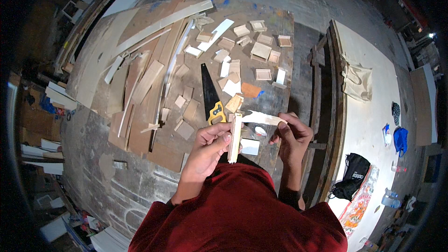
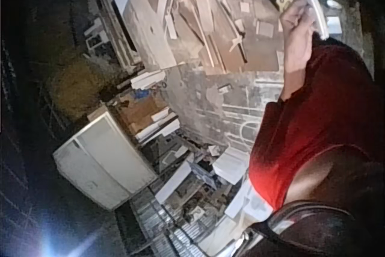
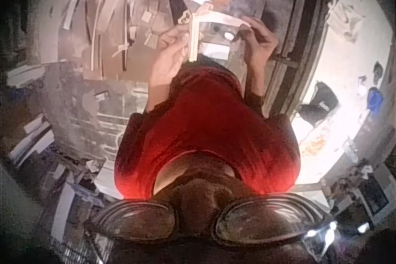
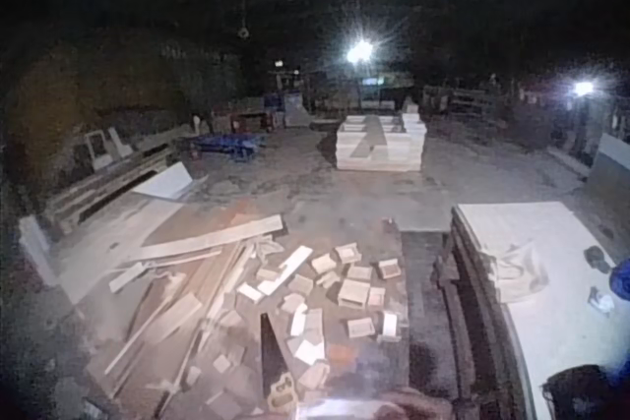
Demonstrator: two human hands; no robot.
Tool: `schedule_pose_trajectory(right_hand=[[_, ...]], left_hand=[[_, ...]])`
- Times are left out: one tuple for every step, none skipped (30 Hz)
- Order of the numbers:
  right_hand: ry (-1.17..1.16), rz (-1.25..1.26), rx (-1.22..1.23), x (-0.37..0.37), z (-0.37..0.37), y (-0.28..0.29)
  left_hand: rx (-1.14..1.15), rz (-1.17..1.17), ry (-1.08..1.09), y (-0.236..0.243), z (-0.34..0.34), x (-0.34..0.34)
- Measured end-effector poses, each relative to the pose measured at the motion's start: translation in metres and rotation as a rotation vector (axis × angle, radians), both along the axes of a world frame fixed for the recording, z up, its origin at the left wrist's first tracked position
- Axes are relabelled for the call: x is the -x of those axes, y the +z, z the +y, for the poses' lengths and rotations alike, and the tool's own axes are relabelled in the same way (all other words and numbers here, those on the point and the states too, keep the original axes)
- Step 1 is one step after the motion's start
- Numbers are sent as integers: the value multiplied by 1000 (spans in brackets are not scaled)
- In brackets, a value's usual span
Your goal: The person joins two small rectangular wooden pieces together at their centers, applying glue from a bottle and holding them in place until they form a cross.
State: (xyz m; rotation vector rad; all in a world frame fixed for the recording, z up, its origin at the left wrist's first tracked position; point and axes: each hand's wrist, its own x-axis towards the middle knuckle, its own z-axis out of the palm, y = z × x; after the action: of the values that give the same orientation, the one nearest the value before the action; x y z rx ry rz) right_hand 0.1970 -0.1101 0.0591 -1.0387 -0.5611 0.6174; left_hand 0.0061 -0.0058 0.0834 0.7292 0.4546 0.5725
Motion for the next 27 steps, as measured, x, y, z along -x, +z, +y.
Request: schedule_pose_trajectory(right_hand=[[0,-1,-1,-1,0,1],[14,18,-12,-2,0,2],[27,36,-22,-3,-1,3],[26,35,-21,-3,0,4],[43,4,2,-3,2,5],[61,-25,21,-3,4,5],[61,-25,18,-4,4,4],[50,-26,28,-6,4,1],[41,-25,38,-8,4,-1],[43,-24,35,-9,4,0],[41,-2,22,-11,3,1],[35,19,11,-12,3,1],[32,21,11,-11,3,3],[41,15,-7,-9,5,6],[48,9,-23,-8,6,8],[43,10,-22,-7,8,9],[68,-3,6,-6,10,10],[98,-19,29,-6,13,11],[99,-20,26,-6,13,11],[114,-38,29,-6,10,9],[131,-56,33,-7,8,8],[149,-43,49,-8,5,9],[151,-45,47,-8,5,10],[158,-20,54,-8,3,10],[165,6,61,-8,2,11],[163,6,62,-9,2,12],[165,-6,39,-11,3,13]], left_hand=[[-1,-1,0,1,0,-2],[-21,20,39,2,0,-4],[-39,41,77,2,-1,-5],[-39,40,76,1,-1,-6],[-66,14,66,0,-1,-6],[-98,-11,57,0,-1,-6],[-101,-11,58,0,0,-6],[-123,-5,47,0,0,-7],[-144,2,38,1,0,-7],[-147,3,41,2,1,-7],[-136,15,45,2,2,-7],[-122,26,46,2,2,-8],[-122,27,43,1,3,-8],[-129,8,47,0,4,-7],[-133,-12,49,-1,4,-7],[-131,-11,44,-1,4,-8],[-130,-19,40,-1,3,-8],[-134,-29,40,0,3,-9],[-137,-30,41,2,3,-9],[-132,-29,51,3,3,-10],[-127,-28,62,4,2,-10],[-129,-30,64,3,3,-9],[-111,-47,64,2,3,-9],[-90,-63,60,1,3,-8],[-90,-63,58,1,3,-8],[-83,-60,56,3,3,-9],[-76,-56,54,3,2,-9]])
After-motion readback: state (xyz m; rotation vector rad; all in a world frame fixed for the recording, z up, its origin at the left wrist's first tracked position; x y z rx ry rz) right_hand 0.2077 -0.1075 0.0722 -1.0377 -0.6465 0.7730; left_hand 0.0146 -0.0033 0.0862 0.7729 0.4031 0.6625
